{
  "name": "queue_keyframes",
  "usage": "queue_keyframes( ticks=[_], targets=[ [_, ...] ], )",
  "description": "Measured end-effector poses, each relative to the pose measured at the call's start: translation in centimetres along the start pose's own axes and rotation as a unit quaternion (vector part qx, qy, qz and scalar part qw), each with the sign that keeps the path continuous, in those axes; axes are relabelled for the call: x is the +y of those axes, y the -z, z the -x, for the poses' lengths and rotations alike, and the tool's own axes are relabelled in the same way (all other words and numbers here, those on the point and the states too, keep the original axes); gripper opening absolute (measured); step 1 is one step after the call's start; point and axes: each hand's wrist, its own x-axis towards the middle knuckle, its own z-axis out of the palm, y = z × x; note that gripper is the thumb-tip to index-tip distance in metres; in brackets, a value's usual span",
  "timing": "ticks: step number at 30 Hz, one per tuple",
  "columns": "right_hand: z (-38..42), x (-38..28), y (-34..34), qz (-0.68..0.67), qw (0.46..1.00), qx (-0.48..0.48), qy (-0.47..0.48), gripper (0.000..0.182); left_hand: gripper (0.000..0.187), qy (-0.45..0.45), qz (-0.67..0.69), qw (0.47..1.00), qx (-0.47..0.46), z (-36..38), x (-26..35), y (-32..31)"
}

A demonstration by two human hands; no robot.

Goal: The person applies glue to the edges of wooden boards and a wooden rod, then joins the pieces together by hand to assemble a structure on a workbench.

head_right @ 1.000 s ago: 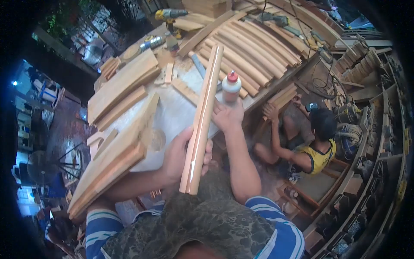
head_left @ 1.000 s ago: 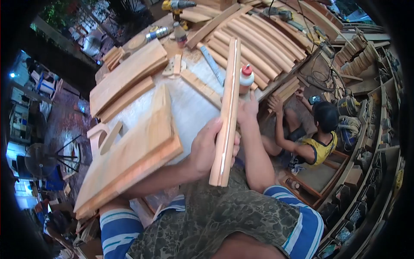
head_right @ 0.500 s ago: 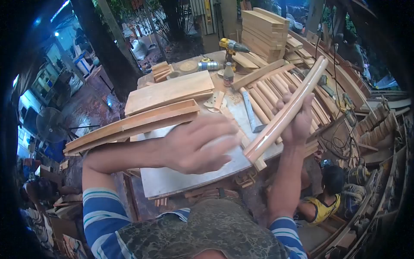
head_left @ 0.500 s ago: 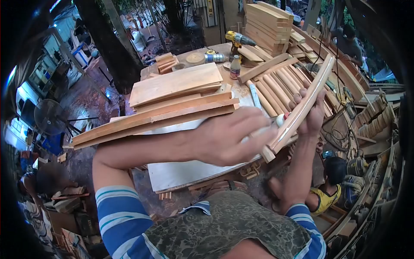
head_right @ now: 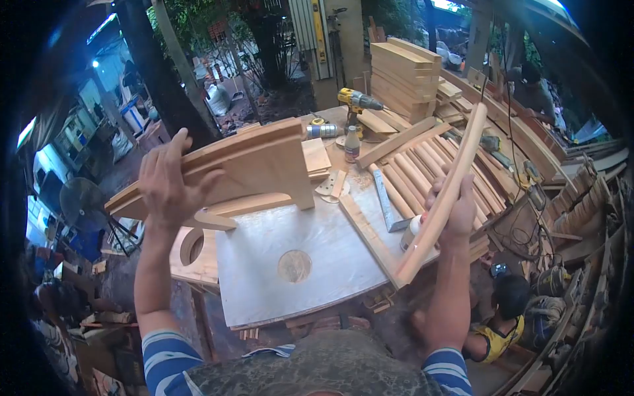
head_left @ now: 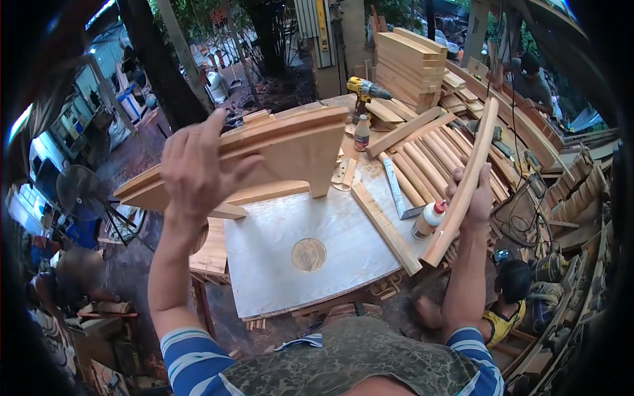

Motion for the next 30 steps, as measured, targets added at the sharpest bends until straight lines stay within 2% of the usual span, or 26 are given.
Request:
queue_keyframes(
  ticks=[2, 4, 6, 9, 10, 12, 14, 16, 17, 19, 20, 22, 23, 24, 26, 28, 29, 30],
  targets=[
    [-0.5, -0.8, 0.9, 0.023, 1.0, 0.0, 0.014, 0.054, 0.059, 0.004, -0.032, 0.995, -0.099, -0.5, -0.9, 0.6],
    [-0.7, -1.9, 1.4, 0.08, 0.995, -0.029, 0.056, 0.056, 0.055, 0.001, 0.011, 0.995, -0.098, -1.6, -1.3, -0.1],
    [-0.9, -3.2, 1.6, 0.086, 0.992, -0.06, 0.066, 0.055, 0.054, -0.011, -0.009, 0.994, -0.111, -2.5, -1.3, -0.4],
    [-2.1, -6.2, 1.4, 0.256, 0.949, -0.139, 0.115, 0.048, 0.055, -0.015, -0.001, 0.994, -0.111, -6.1, 0.3, 0.4],
    [-2.9, -7.3, 0.6, 0.253, 0.95, -0.148, 0.11, 0.048, 0.055, -0.011, -0.008, 0.993, -0.118, -7.7, 1.2, 1.2],
    [-4.6, -9.4, -1.9, 0.349, 0.887, -0.225, 0.203, 0.044, 0.05, 0.08, 0.021, 0.967, -0.241, -10.0, 2.6, 2.0],
    [-5.4, -11.8, -5.5, 0.401, 0.833, -0.291, 0.246, 0.045, 0.051, 0.091, 0.022, 0.968, -0.233, -10.2, 3.0, 1.2],
    [-6.1, -12.5, -9.3, 0.404, 0.787, -0.33, 0.33, 0.049, 0.051, 0.101, 0.018, 0.962, -0.252, -9.3, 3.0, 0.6],
    [-6.3, -12.9, -11.3, 0.419, 0.755, -0.357, 0.358, 0.05, 0.05, 0.106, 0.036, 0.973, -0.203, -8.8, 3.3, 0.4],
    [-7.1, -12.9, -15.1, 0.43, 0.687, -0.407, 0.421, 0.05, 0.05, 0.118, 0.037, 0.971, -0.206, -9.3, 4.0, 1.5],
    [-6.8, -12.9, -16.9, 0.436, 0.663, -0.435, 0.426, 0.052, 0.05, 0.129, 0.05, 0.968, -0.211, -9.3, 4.4, 2.1],
    [-5.5, -13.1, -20.1, 0.465, 0.644, -0.478, 0.375, 0.052, 0.05, 0.164, 0.059, 0.959, -0.223, -8.9, 4.6, 3.3],
    [-5.7, -12.1, -21.4, 0.455, 0.663, -0.487, 0.341, 0.052, 0.05, 0.122, 0.029, 0.978, -0.166, -8.6, 4.5, 4.3],
    [-5.0, -12.2, -22.6, 0.455, 0.657, -0.49, 0.348, 0.052, 0.051, 0.079, -0.003, 0.991, -0.11, -8.1, 4.2, 5.5],
    [-3.7, -12.4, -24.9, 0.476, 0.65, -0.524, 0.274, 0.057, 0.057, 0.101, -0.027, 0.986, -0.128, -5.9, 2.6, 9.1],
    [-2.5, -12.0, -26.6, 0.477, 0.658, -0.517, 0.27, 0.057, 0.06, 0.149, -0.081, 0.982, -0.08, -2.9, 0.7, 12.3],
    [-2.2, -11.8, -27.5, 0.503, 0.64, -0.528, 0.243, 0.056, 0.069, 0.182, -0.089, 0.975, -0.093, -1.2, -0.2, 13.7],
    [-1.7, -11.6, -28.5, 0.53, 0.619, -0.539, 0.214, 0.056, 0.069, 0.187, -0.088, 0.974, -0.09, 0.0, -0.7, 14.1]
  ],
)
